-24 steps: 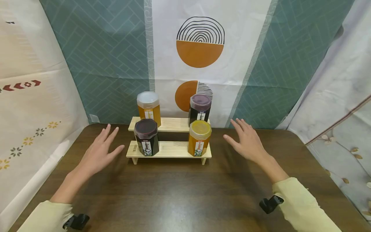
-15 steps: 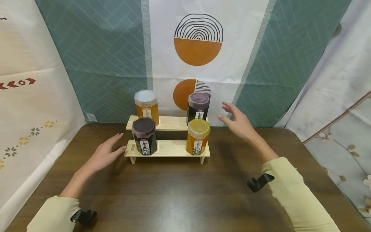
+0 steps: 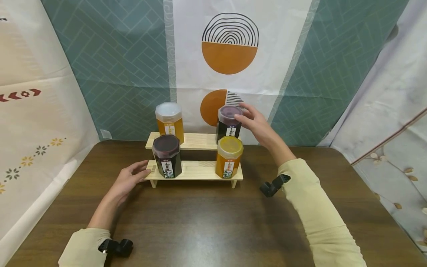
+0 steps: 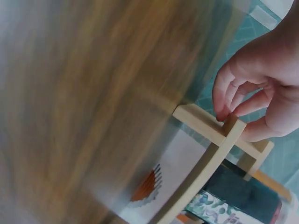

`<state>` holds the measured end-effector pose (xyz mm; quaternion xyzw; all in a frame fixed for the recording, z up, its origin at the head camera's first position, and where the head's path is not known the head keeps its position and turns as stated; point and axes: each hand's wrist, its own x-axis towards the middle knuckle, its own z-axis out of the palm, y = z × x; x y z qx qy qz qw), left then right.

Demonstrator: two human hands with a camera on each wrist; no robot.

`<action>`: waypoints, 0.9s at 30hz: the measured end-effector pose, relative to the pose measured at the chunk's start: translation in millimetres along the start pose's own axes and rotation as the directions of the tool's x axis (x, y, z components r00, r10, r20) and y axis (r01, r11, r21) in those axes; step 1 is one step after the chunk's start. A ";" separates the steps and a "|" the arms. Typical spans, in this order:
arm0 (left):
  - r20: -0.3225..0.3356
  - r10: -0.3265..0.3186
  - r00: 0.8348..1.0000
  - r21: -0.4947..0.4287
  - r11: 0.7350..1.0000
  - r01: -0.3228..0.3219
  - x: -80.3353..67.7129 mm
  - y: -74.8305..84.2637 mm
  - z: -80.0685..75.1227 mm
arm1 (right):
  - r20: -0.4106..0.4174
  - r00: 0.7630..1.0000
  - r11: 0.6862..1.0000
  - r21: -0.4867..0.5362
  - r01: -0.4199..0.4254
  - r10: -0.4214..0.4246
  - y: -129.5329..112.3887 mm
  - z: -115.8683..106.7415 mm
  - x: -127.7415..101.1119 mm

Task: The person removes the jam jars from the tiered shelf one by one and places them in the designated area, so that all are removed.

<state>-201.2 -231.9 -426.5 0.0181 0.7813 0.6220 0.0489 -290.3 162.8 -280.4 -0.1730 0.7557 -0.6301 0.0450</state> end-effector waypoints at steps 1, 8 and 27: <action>0.000 -0.004 1.000 -0.037 0.999 0.004 0.3 -0.4 0.9 | 0.010 1.000 0.999 0.032 0.000 0.000 0.6 1.5 2.6; 0.005 -0.016 1.000 -0.276 0.961 0.017 0.9 -2.0 3.9 | 0.092 0.996 0.989 0.147 -0.010 -0.003 3.5 9.3 14.7; 0.006 -0.024 1.000 -0.308 0.951 0.025 0.7 0.0 5.9 | 0.064 0.997 0.991 0.123 0.043 -0.051 13.7 10.2 22.3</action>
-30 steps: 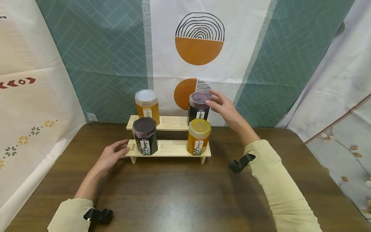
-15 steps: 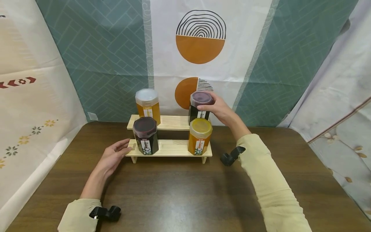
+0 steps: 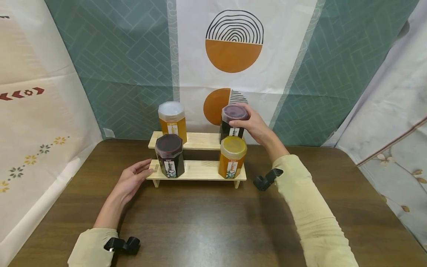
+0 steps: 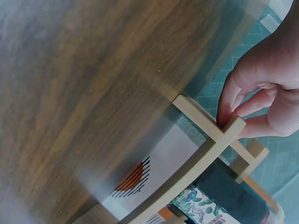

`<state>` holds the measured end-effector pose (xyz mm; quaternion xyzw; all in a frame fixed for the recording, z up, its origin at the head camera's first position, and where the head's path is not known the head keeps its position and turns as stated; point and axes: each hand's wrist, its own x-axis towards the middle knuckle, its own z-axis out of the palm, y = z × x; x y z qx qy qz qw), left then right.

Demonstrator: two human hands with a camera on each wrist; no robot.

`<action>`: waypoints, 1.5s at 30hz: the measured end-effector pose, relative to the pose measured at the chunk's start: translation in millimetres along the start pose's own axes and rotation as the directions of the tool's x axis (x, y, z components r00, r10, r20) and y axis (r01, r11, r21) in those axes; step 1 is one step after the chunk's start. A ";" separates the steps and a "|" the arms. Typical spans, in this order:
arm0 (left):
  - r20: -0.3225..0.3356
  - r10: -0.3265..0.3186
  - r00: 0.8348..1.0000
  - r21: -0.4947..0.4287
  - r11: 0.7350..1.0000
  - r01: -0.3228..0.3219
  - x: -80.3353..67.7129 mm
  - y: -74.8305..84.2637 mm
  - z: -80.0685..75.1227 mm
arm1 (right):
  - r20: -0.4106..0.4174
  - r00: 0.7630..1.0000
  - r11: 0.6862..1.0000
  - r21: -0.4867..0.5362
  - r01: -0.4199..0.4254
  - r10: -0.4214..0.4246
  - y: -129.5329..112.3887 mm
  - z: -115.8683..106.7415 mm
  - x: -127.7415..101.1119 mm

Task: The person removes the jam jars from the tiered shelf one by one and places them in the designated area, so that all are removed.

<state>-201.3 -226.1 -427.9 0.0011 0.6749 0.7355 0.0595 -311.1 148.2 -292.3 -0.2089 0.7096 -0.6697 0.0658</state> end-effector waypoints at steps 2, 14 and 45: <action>0.004 0.007 1.000 0.006 1.000 -0.007 0.6 -0.5 0.5 | -0.022 1.000 1.000 -0.009 0.011 -0.011 0.6 -0.8 -1.0; -0.010 0.015 1.000 -0.047 0.999 -0.015 -0.2 -1.9 -1.4 | -0.103 0.994 0.998 0.036 0.051 -0.047 4.3 -12.0 -7.4; -0.011 0.022 1.000 -0.067 0.997 -0.022 -1.2 -3.8 -0.3 | -0.112 0.991 0.972 -0.215 -0.095 0.072 42.3 -94.2 -69.4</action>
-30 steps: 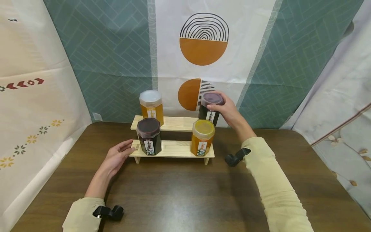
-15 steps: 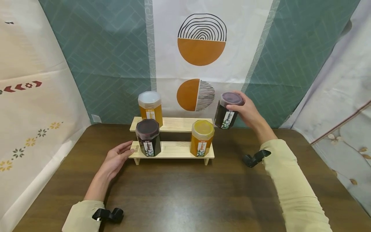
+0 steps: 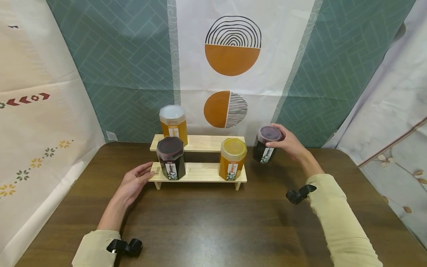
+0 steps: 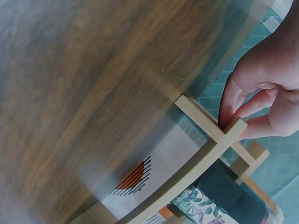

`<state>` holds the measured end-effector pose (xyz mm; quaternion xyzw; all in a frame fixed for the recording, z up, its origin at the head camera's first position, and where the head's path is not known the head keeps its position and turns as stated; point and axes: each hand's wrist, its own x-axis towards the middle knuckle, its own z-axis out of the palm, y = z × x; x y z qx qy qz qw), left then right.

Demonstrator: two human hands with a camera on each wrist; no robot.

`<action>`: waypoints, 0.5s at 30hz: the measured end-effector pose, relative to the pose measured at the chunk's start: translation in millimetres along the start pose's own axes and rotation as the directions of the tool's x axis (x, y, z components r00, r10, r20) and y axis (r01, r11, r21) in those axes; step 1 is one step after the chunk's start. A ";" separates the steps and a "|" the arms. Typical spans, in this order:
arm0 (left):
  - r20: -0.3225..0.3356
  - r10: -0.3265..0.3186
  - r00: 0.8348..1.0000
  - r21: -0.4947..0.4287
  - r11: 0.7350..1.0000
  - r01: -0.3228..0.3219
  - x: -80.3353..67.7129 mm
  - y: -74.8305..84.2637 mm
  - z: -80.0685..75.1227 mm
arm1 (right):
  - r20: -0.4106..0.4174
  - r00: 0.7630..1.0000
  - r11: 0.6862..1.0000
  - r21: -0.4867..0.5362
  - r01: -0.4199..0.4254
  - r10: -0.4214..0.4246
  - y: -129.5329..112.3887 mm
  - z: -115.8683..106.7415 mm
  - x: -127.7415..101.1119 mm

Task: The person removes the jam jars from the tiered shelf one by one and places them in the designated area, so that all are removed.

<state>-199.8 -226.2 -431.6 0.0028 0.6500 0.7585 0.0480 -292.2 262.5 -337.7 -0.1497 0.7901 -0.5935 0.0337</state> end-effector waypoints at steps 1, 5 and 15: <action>-0.001 0.000 1.000 0.004 1.000 0.000 0.1 -0.3 -0.1 | 0.005 1.000 0.999 -0.026 -0.019 0.019 0.5 2.1 -1.9; 0.003 -0.001 1.000 0.021 1.000 0.001 0.4 -2.0 -0.2 | 0.010 0.999 0.998 -0.045 -0.053 0.053 20.0 7.1 -3.2; 0.005 -0.006 1.000 0.033 0.999 0.005 0.2 1.5 -2.2 | 0.031 0.999 0.987 0.155 -0.043 0.039 52.7 22.0 -6.4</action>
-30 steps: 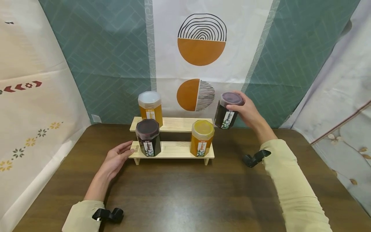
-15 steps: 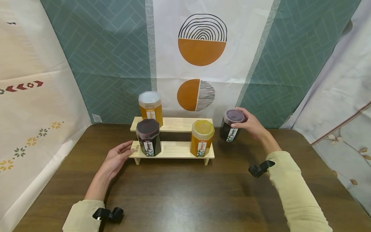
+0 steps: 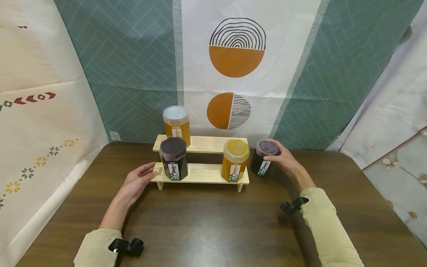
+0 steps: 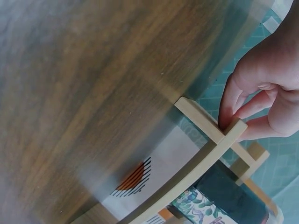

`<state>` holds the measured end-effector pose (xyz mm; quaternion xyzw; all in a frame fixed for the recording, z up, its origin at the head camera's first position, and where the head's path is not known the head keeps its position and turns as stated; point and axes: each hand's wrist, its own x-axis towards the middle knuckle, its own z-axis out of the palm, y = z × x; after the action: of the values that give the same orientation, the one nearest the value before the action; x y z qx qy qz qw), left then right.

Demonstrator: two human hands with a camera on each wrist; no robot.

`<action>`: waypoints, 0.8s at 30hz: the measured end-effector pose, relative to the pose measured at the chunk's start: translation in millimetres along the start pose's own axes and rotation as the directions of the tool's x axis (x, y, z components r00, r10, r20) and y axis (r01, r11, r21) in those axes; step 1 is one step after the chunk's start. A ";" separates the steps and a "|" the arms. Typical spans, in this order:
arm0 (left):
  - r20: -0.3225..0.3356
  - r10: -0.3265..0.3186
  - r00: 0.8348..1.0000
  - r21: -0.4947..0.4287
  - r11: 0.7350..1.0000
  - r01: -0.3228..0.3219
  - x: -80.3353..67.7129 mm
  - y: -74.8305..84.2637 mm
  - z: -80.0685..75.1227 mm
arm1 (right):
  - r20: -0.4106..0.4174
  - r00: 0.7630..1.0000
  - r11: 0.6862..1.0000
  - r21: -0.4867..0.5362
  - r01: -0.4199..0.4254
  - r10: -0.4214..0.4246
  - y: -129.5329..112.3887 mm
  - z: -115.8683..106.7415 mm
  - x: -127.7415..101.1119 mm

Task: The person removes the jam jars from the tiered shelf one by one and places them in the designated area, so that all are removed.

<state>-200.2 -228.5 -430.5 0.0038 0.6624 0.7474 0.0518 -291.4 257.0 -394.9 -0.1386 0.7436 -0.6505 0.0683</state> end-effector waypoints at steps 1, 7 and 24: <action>0.000 0.002 1.000 0.004 1.000 -0.002 -0.1 1.1 -0.4 | 0.000 1.000 1.000 0.011 -0.002 0.002 -0.4 1.1 -0.6; -0.012 0.013 1.000 -0.007 1.000 -0.013 -2.0 5.1 -5.4 | 0.012 1.000 0.999 -0.041 -0.018 0.019 -3.9 6.8 2.2; -0.007 0.018 1.000 -0.040 0.999 -0.018 0.1 -3.7 0.3 | -0.137 0.982 0.941 -0.330 0.079 -0.131 -59.0 6.1 -9.9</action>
<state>-200.1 -227.8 -434.2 0.0063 0.6475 0.7608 0.0428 -273.3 247.3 -338.4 -0.1359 0.8347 -0.5315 -0.0489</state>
